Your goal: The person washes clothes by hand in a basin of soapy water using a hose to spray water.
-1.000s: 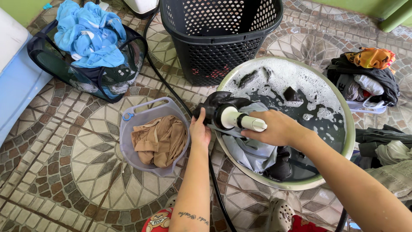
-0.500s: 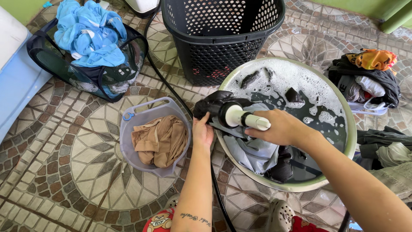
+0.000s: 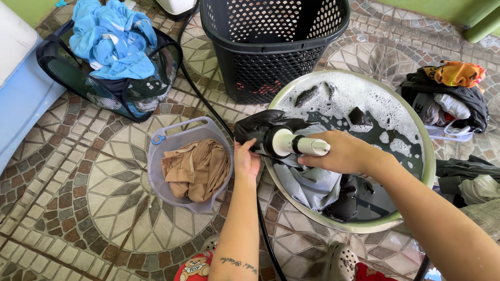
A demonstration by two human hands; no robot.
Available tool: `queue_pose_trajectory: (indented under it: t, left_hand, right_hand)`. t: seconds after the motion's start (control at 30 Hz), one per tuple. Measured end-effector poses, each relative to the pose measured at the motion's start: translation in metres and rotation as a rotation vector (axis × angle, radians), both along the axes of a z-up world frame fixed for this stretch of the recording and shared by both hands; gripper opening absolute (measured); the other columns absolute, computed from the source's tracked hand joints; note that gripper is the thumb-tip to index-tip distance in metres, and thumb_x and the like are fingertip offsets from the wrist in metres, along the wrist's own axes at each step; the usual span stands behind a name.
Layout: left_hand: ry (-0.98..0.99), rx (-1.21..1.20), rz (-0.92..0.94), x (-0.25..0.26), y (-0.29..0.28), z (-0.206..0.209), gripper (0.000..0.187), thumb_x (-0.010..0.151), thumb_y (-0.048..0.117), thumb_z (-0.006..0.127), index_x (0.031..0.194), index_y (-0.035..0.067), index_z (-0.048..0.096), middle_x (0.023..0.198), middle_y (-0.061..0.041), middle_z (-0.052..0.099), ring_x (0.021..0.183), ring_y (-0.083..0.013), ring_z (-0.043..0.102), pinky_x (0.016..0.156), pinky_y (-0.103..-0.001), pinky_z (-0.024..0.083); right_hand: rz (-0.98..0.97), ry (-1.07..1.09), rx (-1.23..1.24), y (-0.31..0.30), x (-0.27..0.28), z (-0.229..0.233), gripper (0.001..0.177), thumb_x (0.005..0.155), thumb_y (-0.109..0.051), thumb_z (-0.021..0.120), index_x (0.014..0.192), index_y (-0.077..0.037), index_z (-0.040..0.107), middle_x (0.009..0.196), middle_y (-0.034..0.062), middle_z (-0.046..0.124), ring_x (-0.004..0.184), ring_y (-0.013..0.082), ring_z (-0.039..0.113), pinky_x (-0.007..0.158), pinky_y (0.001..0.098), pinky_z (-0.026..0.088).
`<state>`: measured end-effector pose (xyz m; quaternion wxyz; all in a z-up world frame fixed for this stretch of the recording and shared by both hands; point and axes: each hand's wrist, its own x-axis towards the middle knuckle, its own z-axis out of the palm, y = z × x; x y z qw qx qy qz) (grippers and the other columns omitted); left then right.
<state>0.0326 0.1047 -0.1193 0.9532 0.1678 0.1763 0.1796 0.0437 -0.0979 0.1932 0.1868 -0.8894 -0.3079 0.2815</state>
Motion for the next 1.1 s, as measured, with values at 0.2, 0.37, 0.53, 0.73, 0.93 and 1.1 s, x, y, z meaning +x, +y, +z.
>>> queue_pose_trajectory:
  t: [0.2,0.37,0.53,0.73,0.93,1.1]
  left_hand:
    - [-0.076,-0.032,0.003,0.001,0.001,-0.005,0.045,0.083,-0.017,0.058,0.118,0.010,0.066,0.117,-0.007,0.071,0.107,-0.0233,0.067,0.097,-0.039,0.053]
    - [-0.098,-0.027,-0.005,-0.002,0.000,0.003,0.037,0.089,-0.010,0.062,0.121,0.009,0.066,0.119,-0.007,0.072,0.111,-0.0214,0.067,0.101,-0.037,0.052]
    - [0.007,-0.084,0.018,0.000,-0.004,0.013,0.025,0.095,0.007,0.070,0.119,0.007,0.064,0.119,-0.007,0.071,0.108,-0.0222,0.068,0.097,-0.038,0.054]
    - [0.168,-0.160,0.020,0.005,-0.003,0.012,0.036,0.094,0.023,0.075,0.119,0.000,0.063,0.116,-0.011,0.071,0.103,-0.0241,0.069,0.091,-0.037,0.057]
    - [0.227,-0.064,0.063,0.012,-0.002,-0.012,0.035,0.091,0.018,0.074,0.122,0.005,0.063,0.118,-0.007,0.071,0.105,-0.0223,0.069,0.093,-0.037,0.057]
    - [0.122,0.022,0.034,0.012,0.000,-0.022,0.033,0.092,0.007,0.072,0.123,0.004,0.063,0.119,-0.008,0.070,0.105,-0.0230,0.069,0.094,-0.037,0.057]
  right_hand:
    - [0.043,0.009,0.048,-0.006,0.005,-0.006,0.031,0.082,-0.041,0.071,0.097,-0.013,0.071,0.083,0.0090,0.077,0.078,0.0306,0.073,0.074,0.0419,0.056]
    - [-0.010,-0.050,-0.014,-0.006,0.003,-0.002,0.034,0.082,-0.042,0.071,0.102,-0.015,0.072,0.084,0.0105,0.076,0.080,0.0323,0.072,0.075,0.0429,0.055]
    - [-0.016,-0.022,0.009,-0.005,0.002,0.003,0.033,0.081,-0.042,0.071,0.097,-0.013,0.072,0.084,0.0097,0.076,0.079,0.0311,0.073,0.075,0.0422,0.055]
    - [-0.020,0.017,-0.018,-0.003,-0.002,0.002,0.032,0.082,-0.042,0.071,0.097,-0.014,0.071,0.084,0.0092,0.076,0.080,0.0305,0.073,0.075,0.0421,0.055]
    - [-0.004,-0.031,-0.033,-0.002,0.000,0.000,0.032,0.081,-0.043,0.071,0.098,-0.016,0.071,0.086,0.0082,0.077,0.082,0.0316,0.073,0.076,0.0429,0.055]
    - [0.010,0.029,0.006,-0.003,0.002,-0.001,0.031,0.081,-0.041,0.071,0.097,-0.015,0.071,0.084,0.0095,0.076,0.078,0.0322,0.072,0.075,0.0431,0.055]
